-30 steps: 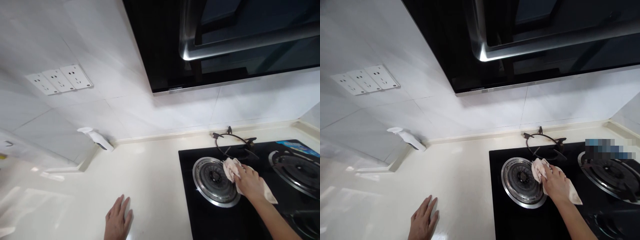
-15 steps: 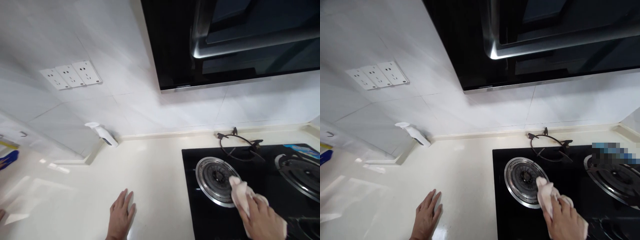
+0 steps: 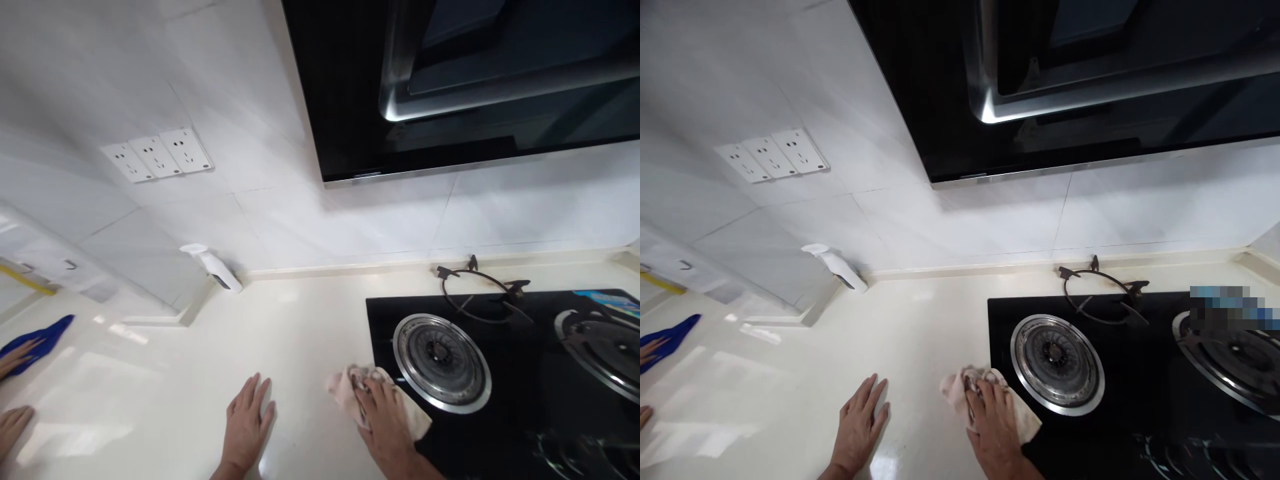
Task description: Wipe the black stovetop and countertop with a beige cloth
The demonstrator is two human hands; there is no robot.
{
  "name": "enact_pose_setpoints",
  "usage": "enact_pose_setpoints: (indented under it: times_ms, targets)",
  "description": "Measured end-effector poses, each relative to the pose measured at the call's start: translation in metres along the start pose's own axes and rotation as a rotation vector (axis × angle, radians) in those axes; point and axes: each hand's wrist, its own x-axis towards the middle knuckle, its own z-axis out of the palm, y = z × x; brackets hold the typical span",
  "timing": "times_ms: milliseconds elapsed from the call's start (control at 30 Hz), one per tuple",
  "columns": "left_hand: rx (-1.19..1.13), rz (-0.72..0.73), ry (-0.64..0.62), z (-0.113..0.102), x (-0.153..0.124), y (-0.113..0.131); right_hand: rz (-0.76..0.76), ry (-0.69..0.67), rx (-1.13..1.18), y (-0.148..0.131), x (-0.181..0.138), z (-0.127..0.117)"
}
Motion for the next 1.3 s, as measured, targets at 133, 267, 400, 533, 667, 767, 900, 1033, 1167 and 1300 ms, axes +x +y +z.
enact_pose_setpoints:
  times_ms: [133, 267, 400, 533, 667, 767, 900, 1033, 1167, 1300]
  targets:
    - [0.008, 0.008, 0.010, 0.000, -0.001, -0.001, 0.137, -0.076, 0.554, -0.043, 0.037, 0.003]
    - [0.009, 0.020, 0.022, -0.001, -0.002, 0.000, 0.108, -0.125, 0.678, -0.048, 0.069, -0.013]
    - [-0.003, 0.026, 0.027, -0.001, -0.004, 0.000, 0.111, -0.010, 0.491, -0.002, 0.090, -0.025]
    - [-0.031, 0.013, 0.031, 0.002, -0.006, -0.004, 0.186, 0.097, 0.286, 0.049, 0.078, -0.025]
    - [-0.120, -0.099, 0.064, -0.001, 0.001, 0.022, 0.138, 0.095, 0.117, 0.066, 0.053, -0.013]
    - [-0.236, -0.059, 0.135, -0.006, 0.019, 0.084, 0.034, 0.105, -0.130, 0.067, 0.045, -0.005]
    - [-0.283, 0.142, 0.063, 0.000, 0.048, 0.191, -0.038, 0.109, -0.233, 0.073, 0.044, -0.002]
    - [-0.319, 0.150, 0.000, 0.013, 0.069, 0.255, -0.014, 0.102, -0.183, 0.079, 0.045, -0.004]
    - [-0.353, 0.094, -0.042, 0.008, 0.096, 0.265, 0.015, 0.116, -0.101, 0.078, 0.048, -0.006]
    - [-0.374, 0.086, -0.128, -0.008, 0.120, 0.260, 0.022, 0.137, -0.045, 0.073, 0.051, -0.011]
